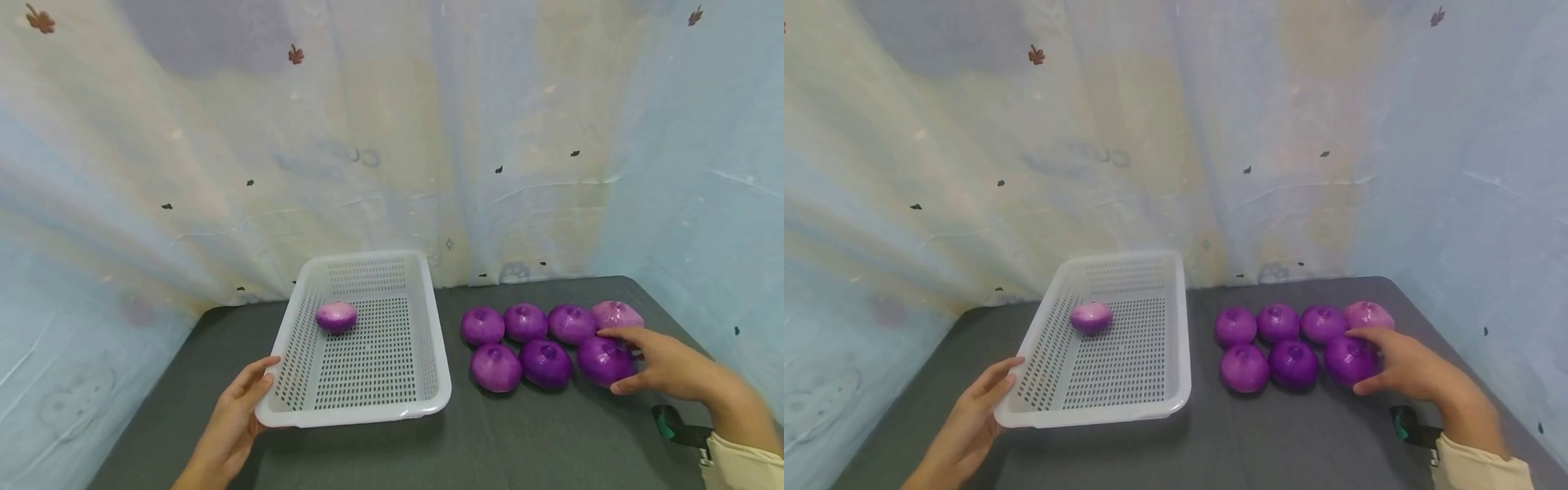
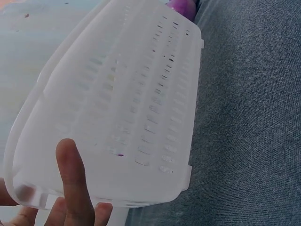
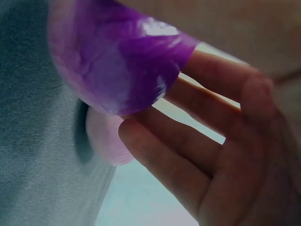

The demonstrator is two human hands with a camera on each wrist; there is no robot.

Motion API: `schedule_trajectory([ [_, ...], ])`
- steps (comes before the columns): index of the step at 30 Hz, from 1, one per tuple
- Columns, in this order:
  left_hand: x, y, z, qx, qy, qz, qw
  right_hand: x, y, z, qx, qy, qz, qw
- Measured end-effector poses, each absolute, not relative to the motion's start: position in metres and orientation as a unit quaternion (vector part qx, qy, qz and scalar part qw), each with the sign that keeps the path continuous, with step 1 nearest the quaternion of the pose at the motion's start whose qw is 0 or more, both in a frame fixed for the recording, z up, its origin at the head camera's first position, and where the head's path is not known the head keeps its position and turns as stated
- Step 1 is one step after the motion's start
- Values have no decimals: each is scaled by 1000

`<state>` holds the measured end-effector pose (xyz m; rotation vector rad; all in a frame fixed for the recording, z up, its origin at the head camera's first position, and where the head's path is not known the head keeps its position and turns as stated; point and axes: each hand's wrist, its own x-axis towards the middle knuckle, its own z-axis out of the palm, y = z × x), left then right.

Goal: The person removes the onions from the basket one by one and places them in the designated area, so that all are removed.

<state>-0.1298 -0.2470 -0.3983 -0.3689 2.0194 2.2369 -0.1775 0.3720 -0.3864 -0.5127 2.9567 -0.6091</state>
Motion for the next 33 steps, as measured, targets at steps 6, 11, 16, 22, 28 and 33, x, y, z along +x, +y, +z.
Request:
schedule_trajectory([
  [6, -130, -248, -400, -97, 666, 738, 46, -178, 370, -390, -169, 966, -192, 38],
  [11, -130, -248, -399, -107, 665, 737, 47, -180, 368, -392, -163, 964, -204, 55],
  [16, -130, -248, -398, -126, 664, 735, 52, -181, 367, -396, -164, 964, -205, 45],
  [22, -130, -249, -401, -111, 654, 747, 53, -183, 364, -398, -162, 961, -217, 48],
  [28, -130, -250, -401, -109, 657, 744, 54, -185, 363, -399, -151, 965, -207, 55],
  [33, -130, -251, -401, -101, 657, 745, 54, -186, 363, -401, -142, 966, -206, 58],
])
